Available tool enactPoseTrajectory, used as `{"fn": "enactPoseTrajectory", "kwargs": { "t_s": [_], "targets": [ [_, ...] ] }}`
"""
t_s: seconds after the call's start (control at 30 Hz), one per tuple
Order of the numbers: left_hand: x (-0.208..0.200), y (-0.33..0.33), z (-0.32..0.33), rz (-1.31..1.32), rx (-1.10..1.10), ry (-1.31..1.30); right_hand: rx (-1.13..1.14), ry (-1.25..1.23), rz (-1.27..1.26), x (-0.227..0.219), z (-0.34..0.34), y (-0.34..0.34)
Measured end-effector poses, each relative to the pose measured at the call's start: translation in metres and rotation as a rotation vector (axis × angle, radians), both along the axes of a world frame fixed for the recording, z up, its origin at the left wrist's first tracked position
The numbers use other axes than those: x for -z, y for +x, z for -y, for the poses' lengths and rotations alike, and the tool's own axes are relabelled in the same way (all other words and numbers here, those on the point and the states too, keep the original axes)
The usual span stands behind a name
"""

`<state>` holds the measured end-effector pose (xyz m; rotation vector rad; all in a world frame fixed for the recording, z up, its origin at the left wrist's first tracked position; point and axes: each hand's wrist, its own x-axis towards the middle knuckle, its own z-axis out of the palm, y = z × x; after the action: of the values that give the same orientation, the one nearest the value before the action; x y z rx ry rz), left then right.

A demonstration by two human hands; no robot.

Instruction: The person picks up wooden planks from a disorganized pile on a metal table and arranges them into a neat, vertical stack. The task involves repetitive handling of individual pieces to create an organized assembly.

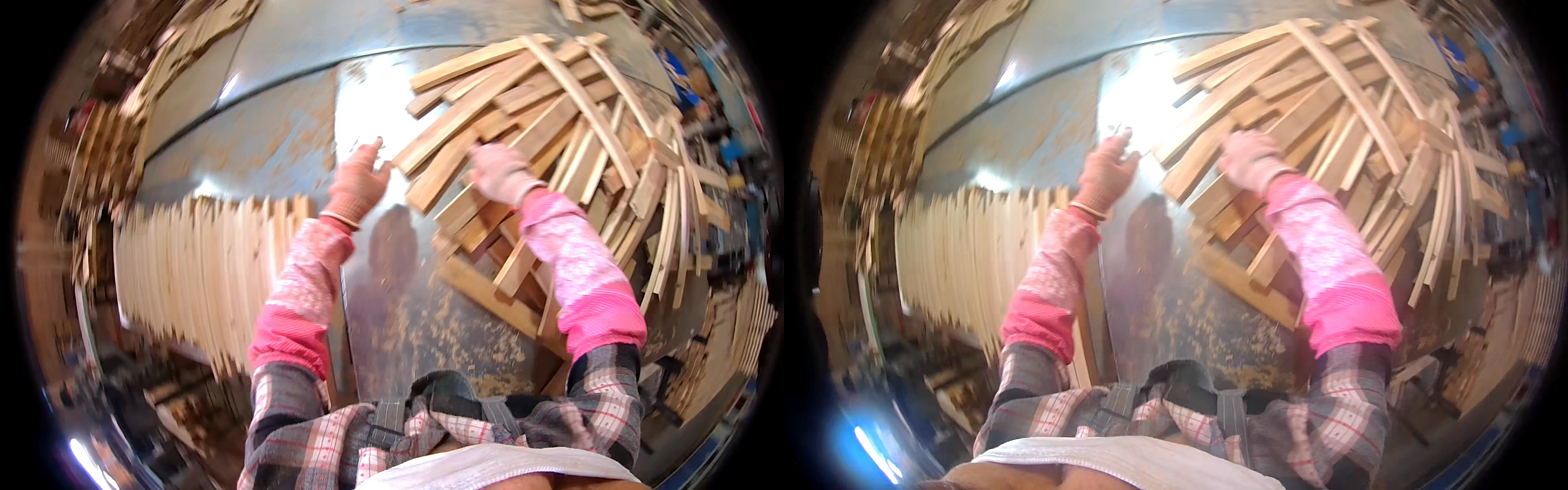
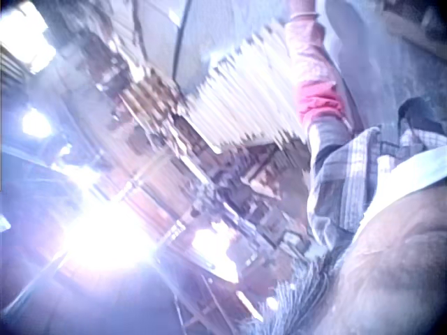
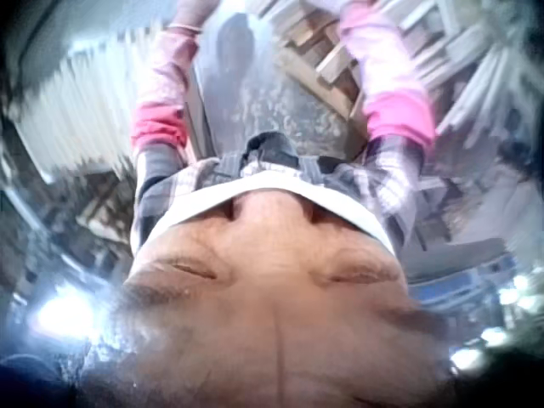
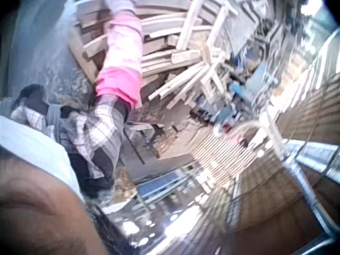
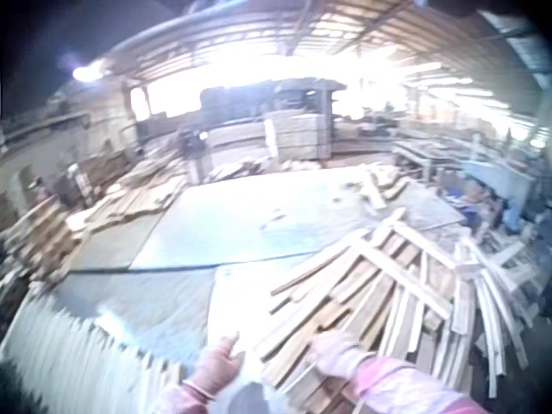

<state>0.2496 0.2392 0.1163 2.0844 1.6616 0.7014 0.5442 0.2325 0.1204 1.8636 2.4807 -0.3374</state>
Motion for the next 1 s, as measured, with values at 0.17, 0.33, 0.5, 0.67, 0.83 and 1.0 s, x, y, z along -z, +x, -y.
{"fn": "enactPoseTrajectory", "kwargs": {
  "t_s": [0.17, 0.33, 0.5, 0.67, 0.83, 1.0],
  "targets": [
    [-0.001, 0.062, -0.15, -0.273, 0.177, 0.054, -0.087, -0.24, 0.18, 0.005, 0.003, 0.01],
    [0.027, 0.124, -0.23, -0.494, 0.192, -0.071, -0.115, -0.172, 0.073, -0.013, 0.032, 0.035],
    [0.054, 0.15, -0.209, -0.463, 0.089, -0.304, -0.011, -0.332, -0.3, -0.033, 0.052, 0.099],
    [0.047, 0.138, -0.126, -0.491, 0.025, -0.389, 0.694, 0.229, 0.281, -0.037, -0.008, 0.219],
    [0.038, 0.093, -0.045, -0.438, 0.041, -0.344, 0.855, -0.078, -0.062, -0.036, -0.006, 0.273],
    [0.046, 0.045, 0.01, 0.302, -0.057, -0.785, 0.908, -0.177, -0.169, -0.053, -0.007, 0.218]
  ]
}}
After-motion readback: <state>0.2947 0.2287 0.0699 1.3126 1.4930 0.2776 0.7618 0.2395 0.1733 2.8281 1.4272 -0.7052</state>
